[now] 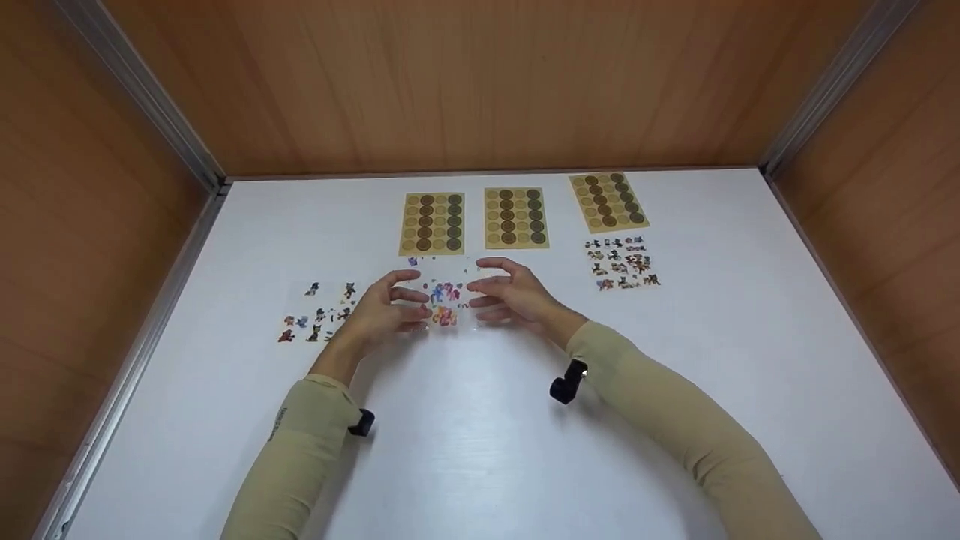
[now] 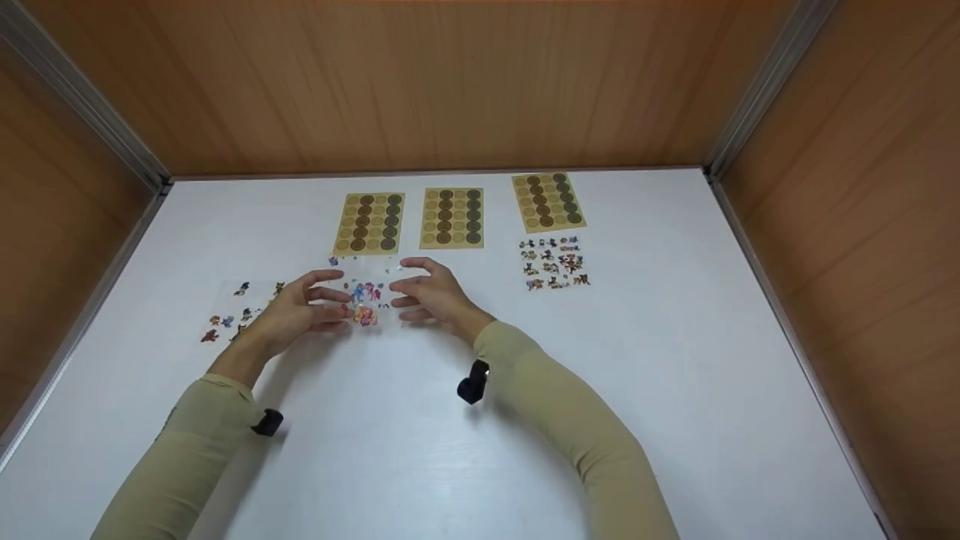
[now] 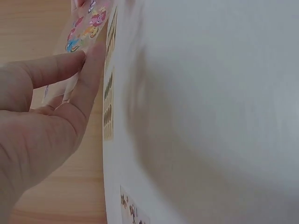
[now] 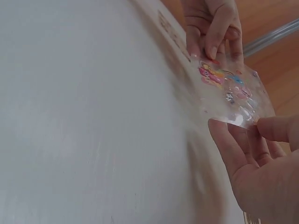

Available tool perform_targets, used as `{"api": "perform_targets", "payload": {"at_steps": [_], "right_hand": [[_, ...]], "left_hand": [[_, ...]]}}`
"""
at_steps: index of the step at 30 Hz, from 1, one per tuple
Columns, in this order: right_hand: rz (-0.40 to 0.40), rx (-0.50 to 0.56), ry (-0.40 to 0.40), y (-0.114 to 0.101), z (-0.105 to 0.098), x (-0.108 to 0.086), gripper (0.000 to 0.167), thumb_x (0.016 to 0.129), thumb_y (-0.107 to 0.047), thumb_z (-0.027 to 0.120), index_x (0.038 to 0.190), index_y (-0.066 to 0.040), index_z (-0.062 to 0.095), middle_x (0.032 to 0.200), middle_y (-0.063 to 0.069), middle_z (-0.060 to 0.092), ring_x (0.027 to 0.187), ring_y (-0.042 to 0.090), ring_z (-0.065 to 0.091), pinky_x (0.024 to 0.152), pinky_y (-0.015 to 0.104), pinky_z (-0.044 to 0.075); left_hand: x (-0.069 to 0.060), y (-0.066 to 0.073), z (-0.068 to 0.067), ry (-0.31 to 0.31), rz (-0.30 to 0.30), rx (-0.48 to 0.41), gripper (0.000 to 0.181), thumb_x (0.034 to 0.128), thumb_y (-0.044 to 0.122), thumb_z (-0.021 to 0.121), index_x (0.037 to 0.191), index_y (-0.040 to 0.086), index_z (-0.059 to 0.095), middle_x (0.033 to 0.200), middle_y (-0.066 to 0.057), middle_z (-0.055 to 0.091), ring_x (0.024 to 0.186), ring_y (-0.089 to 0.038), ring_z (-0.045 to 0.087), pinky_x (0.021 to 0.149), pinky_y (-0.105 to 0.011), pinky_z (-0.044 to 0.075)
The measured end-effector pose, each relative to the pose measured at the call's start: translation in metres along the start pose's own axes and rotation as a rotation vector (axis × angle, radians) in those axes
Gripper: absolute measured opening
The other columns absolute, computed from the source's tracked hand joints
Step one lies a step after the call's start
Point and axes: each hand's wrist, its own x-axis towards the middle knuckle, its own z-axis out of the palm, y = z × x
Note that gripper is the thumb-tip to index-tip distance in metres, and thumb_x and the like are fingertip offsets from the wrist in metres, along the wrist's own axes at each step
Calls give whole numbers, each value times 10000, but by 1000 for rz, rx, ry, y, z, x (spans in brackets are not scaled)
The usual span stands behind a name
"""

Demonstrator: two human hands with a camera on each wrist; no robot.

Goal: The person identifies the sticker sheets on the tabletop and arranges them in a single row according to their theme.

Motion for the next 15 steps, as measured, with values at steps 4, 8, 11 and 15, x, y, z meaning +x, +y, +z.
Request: {"api": "perform_targets", "payload": {"at_steps": [4,8,11,15], "right_hand": [[-32,-55,14,1,10,7,585,1005,-42,614,1536,-122,380,1240,176,685,925,266,744,787,423,626],[-60,-116,29,5,16,10,645,989,-13,625,1560,-139,351,1243,163,672,982,312,721,790,420,627],[-87,-160,0,7,20,11,696,975,-7,636,1584,-123,319,1311,156,620,1070,339,682,833,428,617],[-161,-259,-99,7,23,12,727,987,-39,634,1608,-91,261,1428,160,528,1208,331,608,922,420,584]], "left_hand": [[0,-6,-7,46,-31,12,780,896,-114,649,1567,114,323,1265,-184,581,1038,-307,663,900,-412,593],[0,-13,-10,57,-48,36,856,900,-83,663,1610,122,230,1291,-177,579,1051,-290,663,901,-372,592],[-2,-16,-13,72,-52,88,887,907,-65,662,1626,114,175,1306,-171,572,1041,-276,667,889,-355,594],[-7,-18,-19,111,-48,182,871,934,-24,641,1629,80,126,1293,-161,567,1003,-253,667,847,-332,599]]}}
